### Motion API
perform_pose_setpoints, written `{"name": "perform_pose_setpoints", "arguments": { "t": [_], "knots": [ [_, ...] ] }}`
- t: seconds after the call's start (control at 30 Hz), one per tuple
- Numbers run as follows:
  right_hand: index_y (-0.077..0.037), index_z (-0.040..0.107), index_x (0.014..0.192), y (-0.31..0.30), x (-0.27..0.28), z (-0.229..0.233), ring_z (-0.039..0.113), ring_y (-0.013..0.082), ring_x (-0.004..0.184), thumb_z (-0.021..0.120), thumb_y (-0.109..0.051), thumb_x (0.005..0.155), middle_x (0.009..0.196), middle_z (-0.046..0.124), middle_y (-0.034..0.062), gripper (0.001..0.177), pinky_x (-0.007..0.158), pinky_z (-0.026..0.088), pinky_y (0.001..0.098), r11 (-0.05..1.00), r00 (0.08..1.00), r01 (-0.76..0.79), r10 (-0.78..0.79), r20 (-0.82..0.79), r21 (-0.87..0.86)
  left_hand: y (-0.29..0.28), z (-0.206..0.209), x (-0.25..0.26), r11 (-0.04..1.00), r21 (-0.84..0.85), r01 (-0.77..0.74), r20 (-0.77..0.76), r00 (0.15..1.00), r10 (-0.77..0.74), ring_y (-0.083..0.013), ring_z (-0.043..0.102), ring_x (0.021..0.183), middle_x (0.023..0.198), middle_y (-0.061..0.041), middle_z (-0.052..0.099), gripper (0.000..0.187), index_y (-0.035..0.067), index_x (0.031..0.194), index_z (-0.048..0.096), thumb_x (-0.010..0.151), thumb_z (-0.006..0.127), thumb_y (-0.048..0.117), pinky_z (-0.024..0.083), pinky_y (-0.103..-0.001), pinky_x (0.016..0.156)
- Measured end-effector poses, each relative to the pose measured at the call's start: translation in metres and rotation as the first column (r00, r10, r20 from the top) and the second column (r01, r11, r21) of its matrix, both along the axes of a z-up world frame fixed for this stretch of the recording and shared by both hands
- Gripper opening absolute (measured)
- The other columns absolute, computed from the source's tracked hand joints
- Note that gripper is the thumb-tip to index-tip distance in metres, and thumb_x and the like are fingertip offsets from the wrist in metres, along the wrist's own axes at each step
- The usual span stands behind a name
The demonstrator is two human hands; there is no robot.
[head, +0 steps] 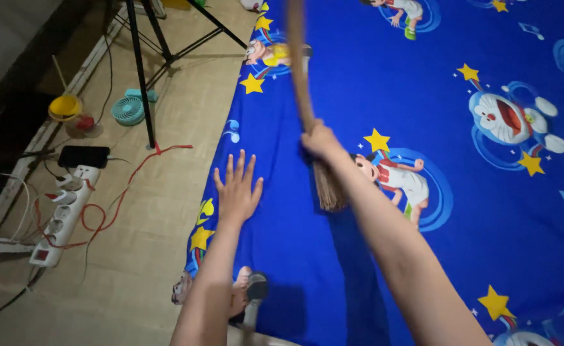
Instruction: The person folds clothes, arranges bolsters, and sweeps the bed sheet with a stick broom.
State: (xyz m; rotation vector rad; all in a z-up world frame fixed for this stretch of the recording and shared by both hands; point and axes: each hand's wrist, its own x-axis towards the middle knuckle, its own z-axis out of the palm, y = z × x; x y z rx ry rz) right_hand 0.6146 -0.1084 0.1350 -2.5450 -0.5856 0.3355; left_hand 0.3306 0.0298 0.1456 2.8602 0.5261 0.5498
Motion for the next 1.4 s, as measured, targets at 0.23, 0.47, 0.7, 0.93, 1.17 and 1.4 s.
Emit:
{"name": "perform_pose_setpoints", "arguments": {
  "t": [0.23,0.47,0.7,0.93,1.17,1.4],
  "knots": [
    [-0.005,0.049,0.144,-0.065,-0.151,0.073,0.064,0.0411,0.119,0.068,-0.041,0.088,0.126,0.066,0.028,0.07,0.097,0.051,0.0453,0.905,0.951,-0.277,0.307,-0.045,0.324,0.004,-0.007,0.0,1.0,-0.024,-0.005,-0.03,1.0,0.004,-0.0317,0.021,0.155,0.169,-0.007,0.025,0.067,0.022,0.159,0.035,0.1,0.049,0.049,0.013,-0.066,0.118],
    [-0.009,0.058,0.14,-0.244,-0.12,0.014,0.065,0.0443,0.111,0.061,-0.035,0.094,0.113,0.069,0.0276,0.053,0.091,0.052,0.0478,0.933,0.952,0.08,-0.176,0.25,0.352,-0.01,-0.019,-0.042,0.998,-0.014,-0.058,-0.032,0.998,0.057,-0.0346,0.027,0.154,0.167,-0.016,0.03,0.067,0.014,0.161,0.036,0.104,0.046,0.048,0.017,-0.058,0.122],
    [0.001,0.061,0.12,-0.365,-0.147,-0.003,0.072,0.042,0.1,0.068,-0.033,0.093,0.107,0.073,0.025,0.044,0.085,0.056,0.0481,0.836,0.878,0.448,-0.478,0.018,0.318,-0.029,0.0,-0.108,0.998,-0.049,-0.031,-0.079,0.996,0.027,-0.036,0.027,0.153,0.164,-0.023,0.031,0.071,0.002,0.158,0.036,0.104,0.047,0.047,0.017,-0.055,0.123],
    [0.001,0.052,0.137,-0.286,-0.203,-0.007,0.067,0.0479,0.115,0.062,-0.024,0.087,0.118,0.069,0.0334,0.057,0.096,0.056,0.0522,0.973,0.977,0.192,-0.202,0.067,0.131,-0.028,0.016,-0.154,0.998,-0.053,-0.014,-0.008,1.0,0.014,-0.0406,0.033,0.149,0.163,-0.025,0.035,0.065,-0.002,0.154,0.041,0.103,0.055,0.036,0.028,-0.054,0.12],
    [0.007,0.038,0.137,-0.147,-0.343,0.022,0.068,0.0527,0.099,0.057,-0.021,0.088,0.106,0.067,0.0383,0.06,0.09,0.055,0.0565,0.995,0.996,0.087,-0.087,-0.001,-0.038,-0.017,0.029,-0.197,0.974,-0.14,-0.18,0.051,0.981,0.189,-0.043,0.046,0.137,0.153,-0.026,0.046,0.056,0.0,0.15,0.047,0.105,0.056,0.031,0.042,-0.057,0.108],
    [-0.002,0.047,0.139,-0.126,-0.444,0.088,0.069,0.0496,0.087,0.062,-0.029,0.087,0.095,0.07,0.0317,0.061,0.08,0.055,0.0576,0.889,0.893,-0.442,0.448,-0.031,0.114,-0.027,0.065,-0.247,0.872,-0.232,-0.431,-0.028,0.899,0.437,-0.0411,0.052,0.131,0.145,-0.019,0.053,0.055,0.006,0.148,0.048,0.097,0.055,0.025,0.043,-0.063,0.099]
  ]
}}
